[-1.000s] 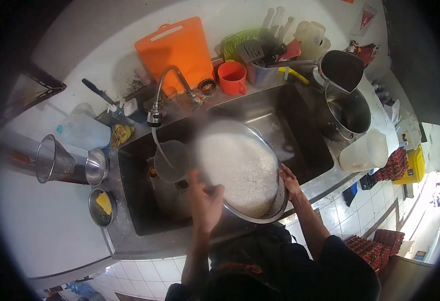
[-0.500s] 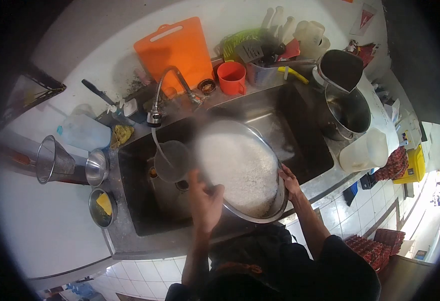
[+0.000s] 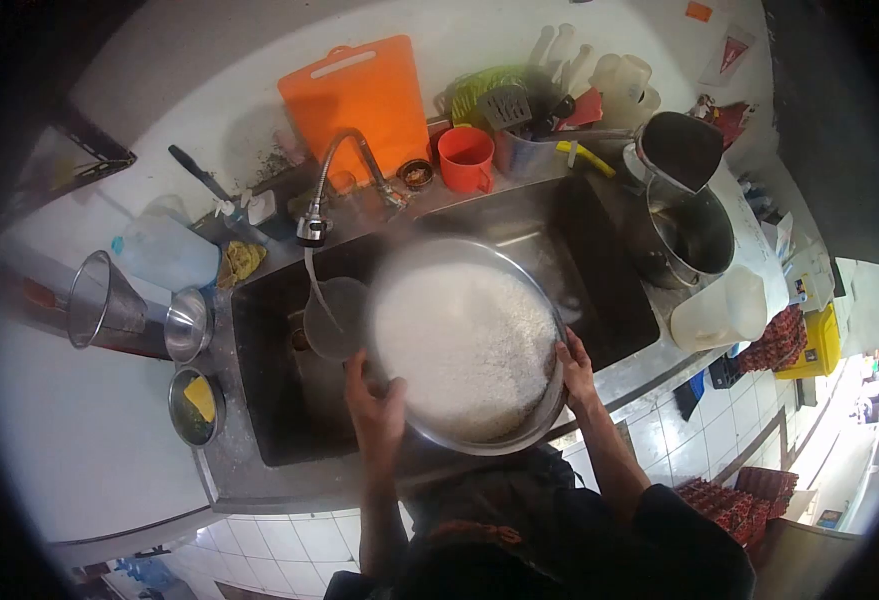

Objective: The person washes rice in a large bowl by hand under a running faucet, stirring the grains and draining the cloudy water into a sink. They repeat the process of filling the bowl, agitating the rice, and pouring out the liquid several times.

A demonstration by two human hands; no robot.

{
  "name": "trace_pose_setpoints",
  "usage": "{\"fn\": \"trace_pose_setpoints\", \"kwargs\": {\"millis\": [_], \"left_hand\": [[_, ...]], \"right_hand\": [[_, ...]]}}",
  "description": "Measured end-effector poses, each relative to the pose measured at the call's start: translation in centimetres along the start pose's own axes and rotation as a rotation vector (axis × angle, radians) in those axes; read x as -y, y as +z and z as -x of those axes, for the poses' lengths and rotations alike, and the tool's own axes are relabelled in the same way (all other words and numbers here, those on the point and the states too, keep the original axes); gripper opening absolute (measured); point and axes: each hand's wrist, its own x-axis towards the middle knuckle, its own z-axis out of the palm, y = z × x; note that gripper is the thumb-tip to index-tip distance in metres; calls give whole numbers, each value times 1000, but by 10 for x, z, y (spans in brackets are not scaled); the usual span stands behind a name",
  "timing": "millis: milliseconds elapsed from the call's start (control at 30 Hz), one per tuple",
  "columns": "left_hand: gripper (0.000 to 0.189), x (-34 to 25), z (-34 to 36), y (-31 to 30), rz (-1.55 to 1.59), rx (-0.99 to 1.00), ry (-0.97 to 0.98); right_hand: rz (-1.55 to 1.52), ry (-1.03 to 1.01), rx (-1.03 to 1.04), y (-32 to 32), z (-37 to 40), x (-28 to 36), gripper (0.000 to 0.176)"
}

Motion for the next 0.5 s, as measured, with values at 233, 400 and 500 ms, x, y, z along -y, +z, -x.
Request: {"fn": "trace_pose_setpoints", "kwargs": {"millis": [233,400,500], "left_hand": [[43,40,-3,-38,-60,-69,-22],[39,92,11,-54,36,-231,-154],[38,119,14,-61,-55,-352,-103]], "right_hand": [[253,-268,-26,20,43,22,50],[411,-344,111,38,96,58,55],[404,-227,154,36,104,61,50]]}}
